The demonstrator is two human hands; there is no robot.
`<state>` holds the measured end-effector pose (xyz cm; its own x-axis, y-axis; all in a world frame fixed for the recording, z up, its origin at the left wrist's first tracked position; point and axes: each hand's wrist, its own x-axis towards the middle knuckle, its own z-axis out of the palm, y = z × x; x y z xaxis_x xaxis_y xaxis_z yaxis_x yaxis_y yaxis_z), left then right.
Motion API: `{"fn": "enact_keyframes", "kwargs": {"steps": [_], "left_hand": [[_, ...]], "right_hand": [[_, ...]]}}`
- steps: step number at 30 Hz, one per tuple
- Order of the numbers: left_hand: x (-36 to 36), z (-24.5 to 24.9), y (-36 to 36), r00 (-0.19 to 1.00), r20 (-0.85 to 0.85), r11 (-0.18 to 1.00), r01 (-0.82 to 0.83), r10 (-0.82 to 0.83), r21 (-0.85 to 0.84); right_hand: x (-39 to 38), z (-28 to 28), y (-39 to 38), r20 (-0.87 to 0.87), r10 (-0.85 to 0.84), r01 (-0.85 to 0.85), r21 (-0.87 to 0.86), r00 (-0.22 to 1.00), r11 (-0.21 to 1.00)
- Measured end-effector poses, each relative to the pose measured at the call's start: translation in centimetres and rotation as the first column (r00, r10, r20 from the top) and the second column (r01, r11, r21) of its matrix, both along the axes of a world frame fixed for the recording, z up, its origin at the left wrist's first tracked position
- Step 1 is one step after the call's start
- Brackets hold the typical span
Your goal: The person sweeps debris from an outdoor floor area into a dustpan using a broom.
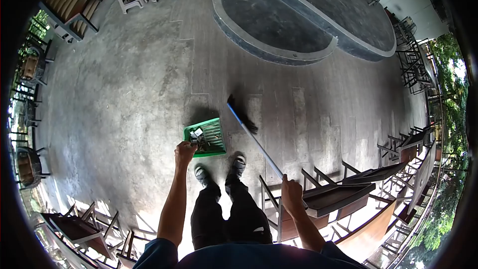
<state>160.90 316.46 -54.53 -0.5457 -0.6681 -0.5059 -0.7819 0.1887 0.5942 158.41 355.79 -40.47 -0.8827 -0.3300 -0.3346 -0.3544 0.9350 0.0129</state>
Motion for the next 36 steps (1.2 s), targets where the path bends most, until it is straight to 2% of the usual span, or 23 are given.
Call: {"fn": "enact_keyframes", "kwargs": {"steps": [5,8,13,16,20,25,29,31,33,36], "left_hand": [[-0.2,-0.4,-0.2,1.0,-0.019,1.0,0.02,-0.02,-0.014],[-0.3,-0.4,-0.3,1.0,-0.018,0.999,0.022,-0.023,-0.024],[-0.2,-0.6,-0.3,1.0,-0.003,1.0,0.014,-0.014,-0.019],[0.0,-0.8,-0.6,1.0,-0.001,1.0,0.016,-0.016,-0.019],[-0.2,-0.3,-0.6,1.0,0.013,1.0,0.025,-0.024,-0.015],[0.3,-1.4,-1.0,0.998,-0.016,0.998,0.057,-0.058,-0.028],[0.4,-3.1,-1.1,0.992,-0.041,0.991,0.114,-0.117,-0.067],[0.3,-3.1,-1.0,0.99,-0.043,0.988,0.132,-0.135,-0.076],[-0.3,-0.2,-0.3,0.998,-0.016,0.997,0.065,-0.066,-0.033],[-0.3,0.3,-0.6,1.0,-0.002,0.999,0.027,-0.027,-0.017]], "right_hand": [[1.8,1.8,-1.0,0.093,0.056,-0.047,-0.1,0.994,0.994],[1.5,2.5,-0.7,0.212,-0.002,0.046,-0.207,0.977,0.977],[0.1,4.6,0.5,0.216,-0.076,0.122,-0.207,0.973,0.971],[-1.2,5.8,0.6,0.176,-0.147,0.174,-0.147,0.973,0.974],[-2.3,5.5,0.2,0.077,-0.11,0.113,-0.04,0.991,0.993],[-1.5,1.5,-0.3,-0.042,-0.027,0.029,0.044,0.999,0.999],[-0.1,0.3,-1.4,0.006,-0.001,0.0,0.049,1.0,0.999],[1.1,0.0,-1.7,0.079,0.017,-0.012,-0.061,0.997,0.998],[1.6,0.5,-1.9,0.118,0.03,-0.016,-0.114,0.993,0.993],[1.3,2.8,-2.7,0.28,-0.042,0.096,-0.183,0.959,0.978]]}}
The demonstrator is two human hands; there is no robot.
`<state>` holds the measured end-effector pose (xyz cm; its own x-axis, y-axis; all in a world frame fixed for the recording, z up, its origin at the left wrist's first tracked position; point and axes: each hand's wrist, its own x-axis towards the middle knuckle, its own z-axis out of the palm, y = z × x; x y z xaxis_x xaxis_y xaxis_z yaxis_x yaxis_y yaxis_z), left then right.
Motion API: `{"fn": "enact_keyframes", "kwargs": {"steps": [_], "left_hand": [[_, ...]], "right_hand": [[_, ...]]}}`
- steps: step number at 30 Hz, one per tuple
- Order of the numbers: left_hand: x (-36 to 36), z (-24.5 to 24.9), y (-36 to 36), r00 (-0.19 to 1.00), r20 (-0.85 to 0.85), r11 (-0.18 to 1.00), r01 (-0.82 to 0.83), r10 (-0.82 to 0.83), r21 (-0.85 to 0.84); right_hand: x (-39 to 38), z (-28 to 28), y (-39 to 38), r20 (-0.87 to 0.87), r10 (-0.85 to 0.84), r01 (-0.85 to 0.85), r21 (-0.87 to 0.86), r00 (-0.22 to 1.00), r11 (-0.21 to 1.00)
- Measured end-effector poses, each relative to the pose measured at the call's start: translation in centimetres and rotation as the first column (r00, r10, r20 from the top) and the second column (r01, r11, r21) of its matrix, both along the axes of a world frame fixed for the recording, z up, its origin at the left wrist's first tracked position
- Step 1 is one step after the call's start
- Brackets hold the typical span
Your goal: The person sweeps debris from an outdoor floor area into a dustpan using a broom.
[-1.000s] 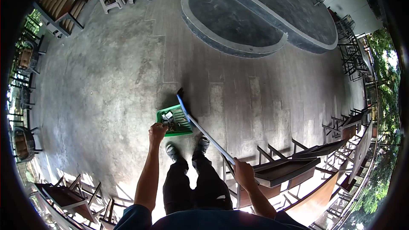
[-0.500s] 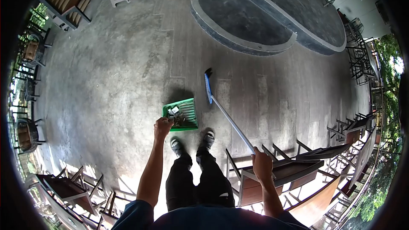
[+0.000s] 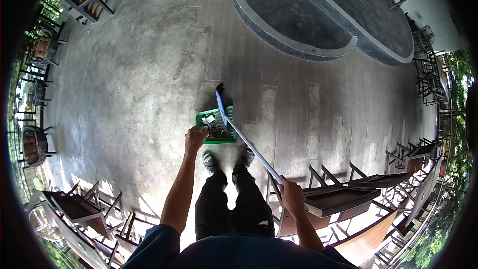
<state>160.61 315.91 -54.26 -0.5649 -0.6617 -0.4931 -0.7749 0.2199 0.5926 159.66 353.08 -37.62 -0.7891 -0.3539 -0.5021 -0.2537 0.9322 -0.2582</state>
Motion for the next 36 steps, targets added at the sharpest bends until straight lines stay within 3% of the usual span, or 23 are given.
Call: {"fn": "enact_keyframes", "kwargs": {"steps": [4,9,12,16,24,27,31,36], "left_hand": [[0.4,-1.3,-0.4,1.0,-0.008,1.0,0.012,-0.012,-0.003],[0.0,-0.1,-0.3,1.0,-0.014,1.0,0.022,-0.021,0.011],[-0.1,0.6,0.0,1.0,-0.009,1.0,0.006,-0.006,0.021],[-0.3,0.7,0.2,1.0,-0.003,1.0,0.002,-0.002,0.014],[-0.7,1.6,0.4,1.0,-0.018,1.0,0.018,-0.018,-0.007],[-0.7,1.1,0.3,0.999,-0.03,0.999,0.029,-0.029,-0.019],[-0.4,0.4,-0.2,0.999,-0.025,0.999,0.039,-0.039,-0.027],[-0.5,0.3,-0.3,1.0,0.005,1.0,0.018,-0.018,-0.015]], "right_hand": [[-0.4,0.5,2.1,-0.006,-0.1,0.1,-0.055,0.995,0.994],[-3.3,3.4,2.7,-0.051,-0.167,0.167,0.004,0.985,0.986],[-4.4,2.6,3.0,-0.24,0.0,0.033,0.133,0.971,0.991],[-4.0,-0.4,2.4,-0.318,0.107,-0.012,0.287,0.942,0.958],[0.8,-1.0,0.3,-0.18,0.188,-0.149,0.212,0.966,0.966],[1.3,-1.2,0.2,-0.019,0.097,-0.094,0.117,0.995,0.989],[-0.5,0.5,2.9,-0.025,-0.022,0.023,0.054,0.999,0.998],[-2.2,0.3,5.3,-0.219,0.067,-0.061,0.032,0.973,0.998]]}}
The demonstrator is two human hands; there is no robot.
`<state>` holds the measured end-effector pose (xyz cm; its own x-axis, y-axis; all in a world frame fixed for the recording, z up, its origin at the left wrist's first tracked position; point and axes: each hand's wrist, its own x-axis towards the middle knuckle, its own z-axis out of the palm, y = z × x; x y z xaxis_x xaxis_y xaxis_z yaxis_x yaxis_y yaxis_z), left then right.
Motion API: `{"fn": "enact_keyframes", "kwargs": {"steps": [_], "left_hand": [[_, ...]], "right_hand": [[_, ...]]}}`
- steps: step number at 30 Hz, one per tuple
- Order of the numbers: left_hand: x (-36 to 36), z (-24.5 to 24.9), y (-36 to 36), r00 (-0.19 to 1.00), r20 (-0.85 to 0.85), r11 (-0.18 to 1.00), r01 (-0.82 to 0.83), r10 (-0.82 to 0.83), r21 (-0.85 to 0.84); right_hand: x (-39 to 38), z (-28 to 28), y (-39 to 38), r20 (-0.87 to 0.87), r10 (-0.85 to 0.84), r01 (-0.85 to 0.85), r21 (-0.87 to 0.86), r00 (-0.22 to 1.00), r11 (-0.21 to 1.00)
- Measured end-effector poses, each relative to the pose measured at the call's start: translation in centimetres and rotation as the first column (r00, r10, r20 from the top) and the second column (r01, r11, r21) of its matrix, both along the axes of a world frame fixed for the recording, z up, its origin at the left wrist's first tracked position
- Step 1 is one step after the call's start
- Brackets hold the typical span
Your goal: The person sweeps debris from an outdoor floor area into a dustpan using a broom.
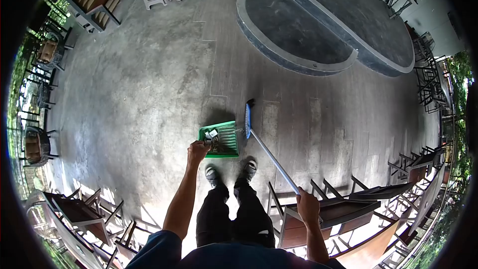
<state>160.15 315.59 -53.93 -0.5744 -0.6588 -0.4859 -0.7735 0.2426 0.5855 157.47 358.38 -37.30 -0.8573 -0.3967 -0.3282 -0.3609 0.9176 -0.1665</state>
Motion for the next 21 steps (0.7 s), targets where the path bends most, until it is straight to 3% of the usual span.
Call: {"fn": "enact_keyframes", "kwargs": {"steps": [3,6,8,12,15,21], "left_hand": [[0.0,0.1,0.1,0.999,-0.037,0.997,0.003,-0.006,-0.08],[-0.7,1.2,0.2,0.991,0.128,0.998,0.044,-0.048,0.036],[-0.7,-0.7,0.0,0.992,0.122,1.0,0.026,-0.028,0.018],[-0.5,-1.2,0.7,0.992,0.114,0.997,-0.056,0.051,0.043],[-1.2,-0.8,0.6,0.988,0.096,0.983,-0.131,0.119,0.126],[-0.6,-2.6,0.3,0.976,0.079,0.929,-0.216,0.202,0.301]], "right_hand": [[-0.5,-0.1,-2.0,-0.003,0.01,-0.009,0.217,1.0,0.976],[-0.2,-1.5,-3.2,0.003,-0.025,0.024,0.228,1.0,0.973],[0.1,-1.9,-3.7,0.004,-0.041,0.039,0.235,0.999,0.971],[0.6,-1.9,-3.8,0.079,0.026,-0.035,0.122,0.997,0.992],[-0.4,-1.9,-3.6,0.209,-0.01,0.009,0.005,0.978,1.0],[-3.1,0.2,-1.4,0.307,-0.123,0.16,-0.097,0.944,0.982]]}}
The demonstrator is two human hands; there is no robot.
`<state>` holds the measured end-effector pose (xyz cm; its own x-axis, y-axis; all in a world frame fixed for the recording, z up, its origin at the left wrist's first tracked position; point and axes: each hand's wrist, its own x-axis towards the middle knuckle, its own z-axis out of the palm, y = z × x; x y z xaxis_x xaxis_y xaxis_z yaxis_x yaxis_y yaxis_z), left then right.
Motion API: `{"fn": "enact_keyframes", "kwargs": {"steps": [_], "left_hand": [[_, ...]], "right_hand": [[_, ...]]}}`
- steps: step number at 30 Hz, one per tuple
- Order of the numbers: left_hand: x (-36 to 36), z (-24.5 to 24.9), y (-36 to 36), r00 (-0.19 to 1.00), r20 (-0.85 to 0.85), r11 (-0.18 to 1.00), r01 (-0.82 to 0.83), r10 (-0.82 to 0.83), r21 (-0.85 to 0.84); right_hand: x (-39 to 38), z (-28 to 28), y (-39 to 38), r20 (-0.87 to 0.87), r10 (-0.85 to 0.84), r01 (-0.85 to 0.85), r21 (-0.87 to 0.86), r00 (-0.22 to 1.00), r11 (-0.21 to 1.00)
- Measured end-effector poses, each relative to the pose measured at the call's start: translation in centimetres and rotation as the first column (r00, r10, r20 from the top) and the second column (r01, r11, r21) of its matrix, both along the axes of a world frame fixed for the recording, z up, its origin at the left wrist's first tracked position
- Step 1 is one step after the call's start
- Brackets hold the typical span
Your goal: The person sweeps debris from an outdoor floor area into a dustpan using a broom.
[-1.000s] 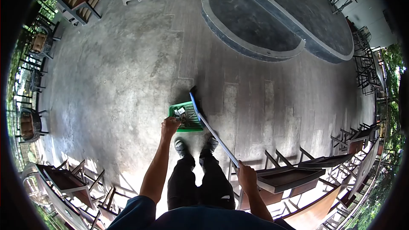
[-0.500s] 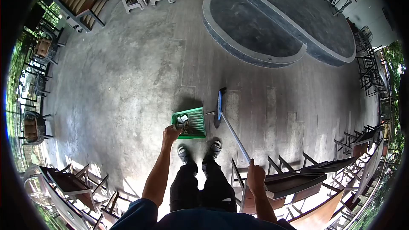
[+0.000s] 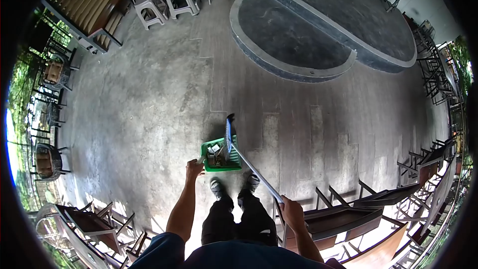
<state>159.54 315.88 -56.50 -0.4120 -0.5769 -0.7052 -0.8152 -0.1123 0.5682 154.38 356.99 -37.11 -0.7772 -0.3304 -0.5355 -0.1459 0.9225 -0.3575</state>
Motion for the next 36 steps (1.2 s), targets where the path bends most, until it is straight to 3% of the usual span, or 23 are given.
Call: {"fn": "enact_keyframes", "kwargs": {"steps": [5,11,18,23,26,27,31,36], "left_hand": [[0.2,0.2,0.0,0.993,-0.013,0.99,-0.112,0.113,0.08],[2.0,0.5,-1.4,0.965,-0.083,0.968,-0.246,0.25,0.051],[1.8,6.2,-4.7,0.96,-0.134,0.948,-0.209,0.245,0.239],[0.1,11.5,-2.8,0.901,-0.244,0.913,-0.284,0.358,0.293],[-1.0,13.9,-1.4,0.856,-0.323,0.895,-0.298,0.404,0.331],[-1.9,15.1,-0.7,0.841,-0.33,0.885,-0.317,0.428,0.341],[-5.0,17.8,0.0,0.791,-0.352,0.847,-0.362,0.5,0.388],[-9.9,18.3,-1.9,0.76,-0.392,0.831,-0.339,0.518,0.44]], "right_hand": [[-1.4,0.0,2.7,0.06,-0.068,0.069,-0.01,0.996,0.998],[-2.1,-1.5,6.6,0.059,-0.151,0.157,-0.111,0.987,0.981],[-4.4,-1.1,10.3,0.121,-0.29,0.311,-0.251,0.949,0.916],[-6.4,0.3,10.3,0.229,-0.387,0.432,-0.194,0.893,0.881],[-5.7,-3.1,10.7,-0.061,-0.443,0.377,-0.433,0.894,0.819],[-5.6,-3.7,10.6,-0.06,-0.445,0.38,-0.427,0.894,0.821],[-6.5,-4.7,10.6,-0.017,-0.522,0.462,-0.443,0.853,0.768],[-10.6,-2.6,8.6,0.226,-0.623,0.651,-0.423,0.749,0.63]]}}
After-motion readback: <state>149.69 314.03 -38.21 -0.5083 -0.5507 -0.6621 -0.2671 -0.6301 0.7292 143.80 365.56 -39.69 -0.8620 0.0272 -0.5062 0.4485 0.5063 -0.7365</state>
